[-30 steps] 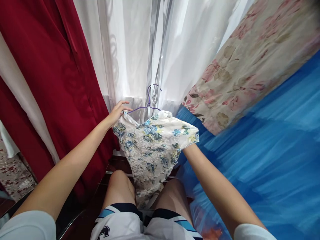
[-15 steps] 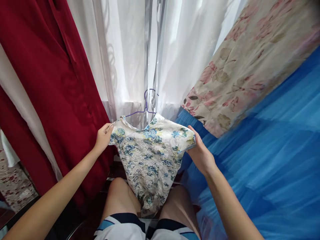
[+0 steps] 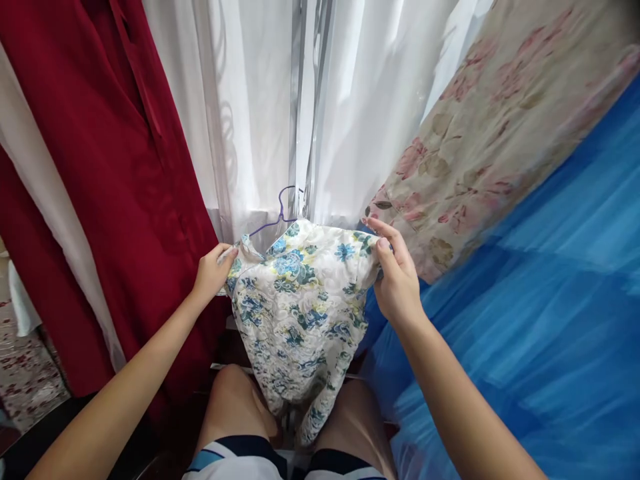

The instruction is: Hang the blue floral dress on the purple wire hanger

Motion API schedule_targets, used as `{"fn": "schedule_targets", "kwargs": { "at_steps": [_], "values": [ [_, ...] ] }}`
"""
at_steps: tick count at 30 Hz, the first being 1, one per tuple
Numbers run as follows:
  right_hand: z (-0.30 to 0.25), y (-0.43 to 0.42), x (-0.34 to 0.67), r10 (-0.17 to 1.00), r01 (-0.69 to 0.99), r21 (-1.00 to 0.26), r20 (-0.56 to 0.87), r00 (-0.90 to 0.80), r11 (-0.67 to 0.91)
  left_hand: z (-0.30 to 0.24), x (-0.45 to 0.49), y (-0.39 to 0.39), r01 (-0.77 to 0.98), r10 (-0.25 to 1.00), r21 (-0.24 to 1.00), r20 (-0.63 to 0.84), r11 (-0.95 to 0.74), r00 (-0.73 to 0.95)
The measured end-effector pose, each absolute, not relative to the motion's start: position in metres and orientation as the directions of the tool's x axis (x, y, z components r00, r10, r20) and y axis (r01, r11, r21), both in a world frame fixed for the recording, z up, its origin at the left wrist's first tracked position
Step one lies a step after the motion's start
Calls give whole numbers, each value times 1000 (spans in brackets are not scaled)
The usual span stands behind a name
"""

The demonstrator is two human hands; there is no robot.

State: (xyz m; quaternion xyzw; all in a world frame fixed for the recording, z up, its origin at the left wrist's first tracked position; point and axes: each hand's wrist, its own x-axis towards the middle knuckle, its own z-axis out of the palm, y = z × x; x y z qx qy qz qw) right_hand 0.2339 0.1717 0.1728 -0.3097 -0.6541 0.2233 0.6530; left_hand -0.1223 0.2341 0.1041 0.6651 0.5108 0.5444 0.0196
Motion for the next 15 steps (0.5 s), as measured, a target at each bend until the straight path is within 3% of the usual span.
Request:
{"fn": "schedule_targets", "kwargs": {
  "at_steps": [8, 15],
  "values": [
    [195, 166, 236, 768, 55, -766, 638, -45, 640, 97, -96, 259, 583, 703, 604, 707, -543, -78],
    [195, 181, 230, 790, 19, -790, 612, -28, 613, 121, -77, 276, 456, 714, 651, 698, -606, -47]
  ]
}}
